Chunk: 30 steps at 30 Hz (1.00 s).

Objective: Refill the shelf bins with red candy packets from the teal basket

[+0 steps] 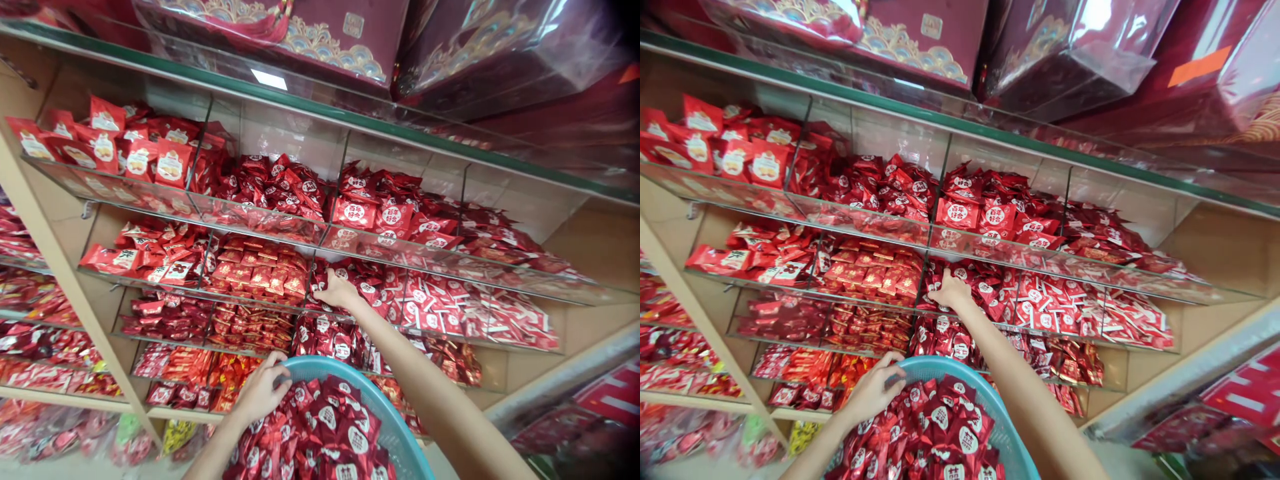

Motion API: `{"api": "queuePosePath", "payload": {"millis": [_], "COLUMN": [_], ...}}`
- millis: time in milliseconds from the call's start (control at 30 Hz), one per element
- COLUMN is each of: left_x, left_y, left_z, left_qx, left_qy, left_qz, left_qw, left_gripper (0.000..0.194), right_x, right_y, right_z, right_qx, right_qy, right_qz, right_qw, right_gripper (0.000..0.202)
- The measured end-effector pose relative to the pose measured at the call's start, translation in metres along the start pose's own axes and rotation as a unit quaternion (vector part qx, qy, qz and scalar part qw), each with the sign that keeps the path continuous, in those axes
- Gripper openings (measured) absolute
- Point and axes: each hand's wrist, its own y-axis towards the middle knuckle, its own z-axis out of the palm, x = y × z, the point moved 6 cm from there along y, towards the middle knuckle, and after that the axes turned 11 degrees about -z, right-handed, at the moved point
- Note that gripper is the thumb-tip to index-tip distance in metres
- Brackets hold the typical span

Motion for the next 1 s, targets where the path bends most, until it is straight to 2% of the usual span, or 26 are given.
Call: {"api": "queuePosePath", "payload": {"millis": [367, 500, 600, 767, 900, 1000], "left_x": [-0.001, 0.000, 0.000, 0.000, -0.001, -0.001], "left_y": [0.001, 0.001, 0.001, 0.001, 0.000, 0.001], "left_z": [0.000, 0.000, 0.000, 0.000, 0.000, -0.001], "left_qx": [0.007, 0.007, 0.006, 0.006, 0.004, 0.003], "left_qy": [-0.005, -0.010, -0.012, -0.009, -0.002, -0.001], "left_qz": [-0.005, -0.009, -0.013, -0.017, -0.010, -0.013], "left_qw": [1.000, 1.000, 1.000, 1.000, 1.000, 1.000], "left_gripper": [0.018, 0.018, 0.018, 0.018, 0.017, 0.018], "right_x": [0.013, 0.016, 0.014, 0.012, 0.004, -0.009], "right_y": [-0.001, -0.002, -0.003, -0.002, -0.001, -0.005], "right_z": [-0.005, 0.005, 0.011, 0.012, 0.005, -0.013], "right_qx": [-0.099, -0.065, -0.063, -0.076, -0.074, -0.093], "right_qy": [-0.046, -0.006, 0.016, 0.053, 0.123, 0.169], "right_qz": [0.012, 0.005, 0.009, 0.014, 0.010, -0.003], "right_qw": [0.994, 0.998, 0.998, 0.996, 0.990, 0.981], "right_gripper": [0.051, 0.064, 0.076, 0.076, 0.076, 0.066]}}
